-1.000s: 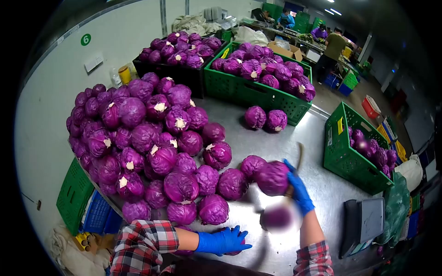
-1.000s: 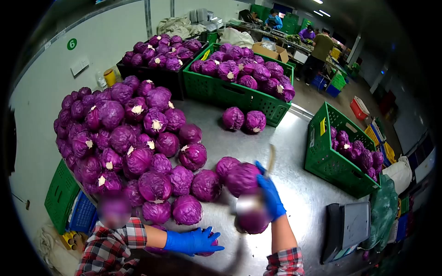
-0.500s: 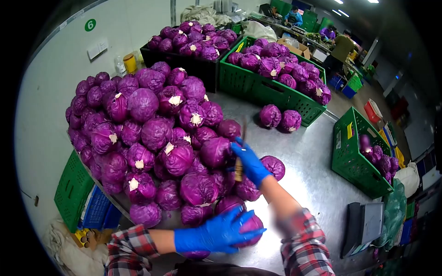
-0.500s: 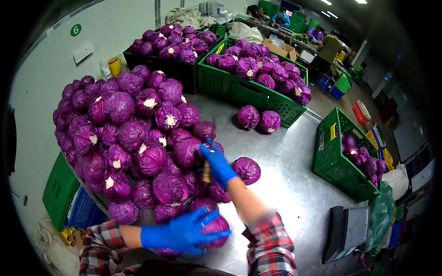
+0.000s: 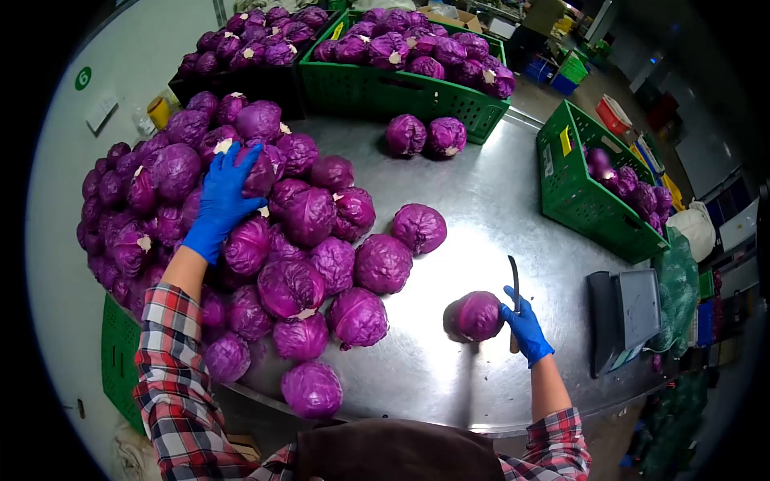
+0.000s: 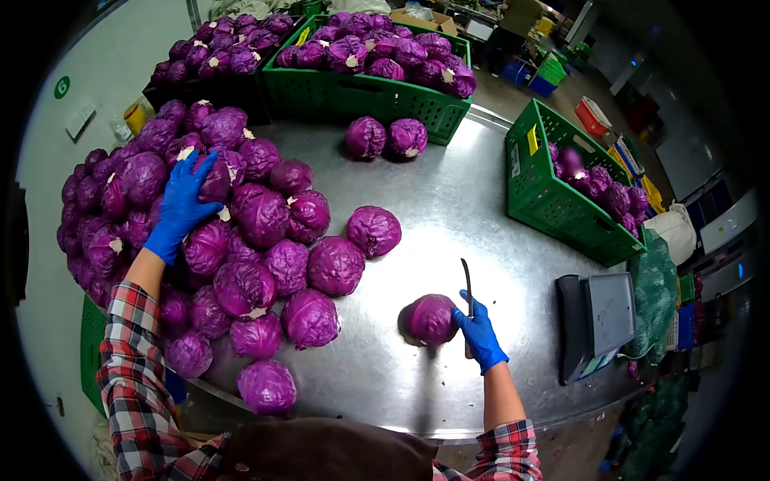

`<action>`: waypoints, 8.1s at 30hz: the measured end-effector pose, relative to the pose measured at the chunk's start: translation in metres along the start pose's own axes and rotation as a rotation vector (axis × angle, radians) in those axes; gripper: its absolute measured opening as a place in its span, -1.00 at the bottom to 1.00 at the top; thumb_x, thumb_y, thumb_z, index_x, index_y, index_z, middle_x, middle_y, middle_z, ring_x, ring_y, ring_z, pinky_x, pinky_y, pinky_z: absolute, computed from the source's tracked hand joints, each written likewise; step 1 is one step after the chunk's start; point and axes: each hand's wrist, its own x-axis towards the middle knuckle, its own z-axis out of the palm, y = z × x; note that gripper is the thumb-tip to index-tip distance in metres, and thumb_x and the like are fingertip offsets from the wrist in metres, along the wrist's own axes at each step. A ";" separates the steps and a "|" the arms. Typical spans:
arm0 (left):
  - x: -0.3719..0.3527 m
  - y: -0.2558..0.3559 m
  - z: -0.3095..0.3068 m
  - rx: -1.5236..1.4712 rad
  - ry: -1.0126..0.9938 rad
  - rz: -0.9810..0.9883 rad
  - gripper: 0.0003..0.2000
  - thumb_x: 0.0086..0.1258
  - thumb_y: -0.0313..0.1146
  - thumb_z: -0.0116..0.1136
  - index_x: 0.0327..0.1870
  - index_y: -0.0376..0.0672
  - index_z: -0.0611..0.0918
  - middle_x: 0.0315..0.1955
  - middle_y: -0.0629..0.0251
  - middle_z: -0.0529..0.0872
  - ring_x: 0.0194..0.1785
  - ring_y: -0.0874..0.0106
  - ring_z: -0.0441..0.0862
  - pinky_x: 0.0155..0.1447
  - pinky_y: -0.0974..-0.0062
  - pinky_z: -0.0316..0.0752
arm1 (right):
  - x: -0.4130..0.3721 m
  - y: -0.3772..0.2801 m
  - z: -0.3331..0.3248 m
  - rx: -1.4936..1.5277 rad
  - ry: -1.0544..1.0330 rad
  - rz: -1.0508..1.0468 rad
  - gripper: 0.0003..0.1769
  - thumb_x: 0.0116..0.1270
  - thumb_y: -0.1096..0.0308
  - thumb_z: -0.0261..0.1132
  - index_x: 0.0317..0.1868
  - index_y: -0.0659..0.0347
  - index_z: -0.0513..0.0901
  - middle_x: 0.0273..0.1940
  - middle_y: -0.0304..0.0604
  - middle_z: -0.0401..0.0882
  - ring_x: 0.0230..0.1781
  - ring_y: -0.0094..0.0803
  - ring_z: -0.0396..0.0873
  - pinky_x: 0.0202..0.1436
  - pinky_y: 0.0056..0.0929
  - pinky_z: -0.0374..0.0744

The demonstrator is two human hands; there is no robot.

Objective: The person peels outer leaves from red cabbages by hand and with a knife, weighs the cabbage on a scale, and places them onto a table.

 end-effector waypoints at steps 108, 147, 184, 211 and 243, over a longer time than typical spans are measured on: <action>-0.191 0.000 -0.046 -0.372 0.253 -0.599 -0.15 0.26 -0.06 0.18 0.46 -0.19 -0.02 0.46 0.13 -0.02 0.51 0.23 -0.12 0.50 0.24 -0.19 | 0.186 -0.112 0.147 0.879 -0.305 -0.039 -0.39 0.40 0.24 0.15 0.40 0.13 0.19 0.26 -0.13 0.31 0.23 -0.35 0.32 0.28 -0.36 0.35; -0.363 0.189 -0.039 -0.421 -0.369 -0.218 -0.23 0.13 -0.08 0.23 0.36 -0.19 0.25 0.31 -0.05 0.26 0.33 -0.01 0.22 0.28 0.10 0.26 | 0.235 -0.264 0.223 0.422 -0.611 0.085 -0.47 0.28 -0.04 0.24 0.09 0.19 0.52 -0.12 -0.13 0.66 -0.18 -0.34 0.66 -0.10 -0.37 0.65; -0.343 0.166 -0.006 -0.854 -0.221 -0.323 -0.22 -0.03 -0.20 0.46 0.27 -0.19 0.37 0.30 -0.16 0.18 0.32 -0.11 0.22 0.35 0.12 0.23 | 0.159 -0.127 0.167 1.044 -0.395 0.076 -0.66 0.25 -0.02 0.25 -0.11 -0.03 0.49 -0.42 -0.29 0.53 -0.49 -0.39 0.52 -0.52 -0.42 0.50; -0.360 0.161 -0.012 -1.008 -0.247 -0.408 -0.40 0.16 -0.20 0.28 0.24 -0.20 0.42 0.25 -0.04 0.35 0.31 0.08 0.31 0.34 0.25 0.24 | 0.166 -0.161 0.234 -0.092 -0.266 -0.206 0.21 -0.10 -0.17 0.49 0.44 0.15 0.04 0.10 0.22 0.50 0.14 -0.02 0.49 0.16 -0.31 0.45; 0.094 0.060 0.046 -0.660 -0.041 0.180 -0.18 0.05 -0.25 0.42 0.36 -0.15 0.25 0.33 -0.02 0.25 0.39 0.12 0.20 0.41 0.22 0.14 | 0.067 -0.102 0.145 0.899 -0.278 0.198 -0.48 0.21 -0.10 0.27 0.00 0.09 0.45 -0.36 -0.30 0.49 -0.53 -0.53 0.48 -0.54 -0.56 0.50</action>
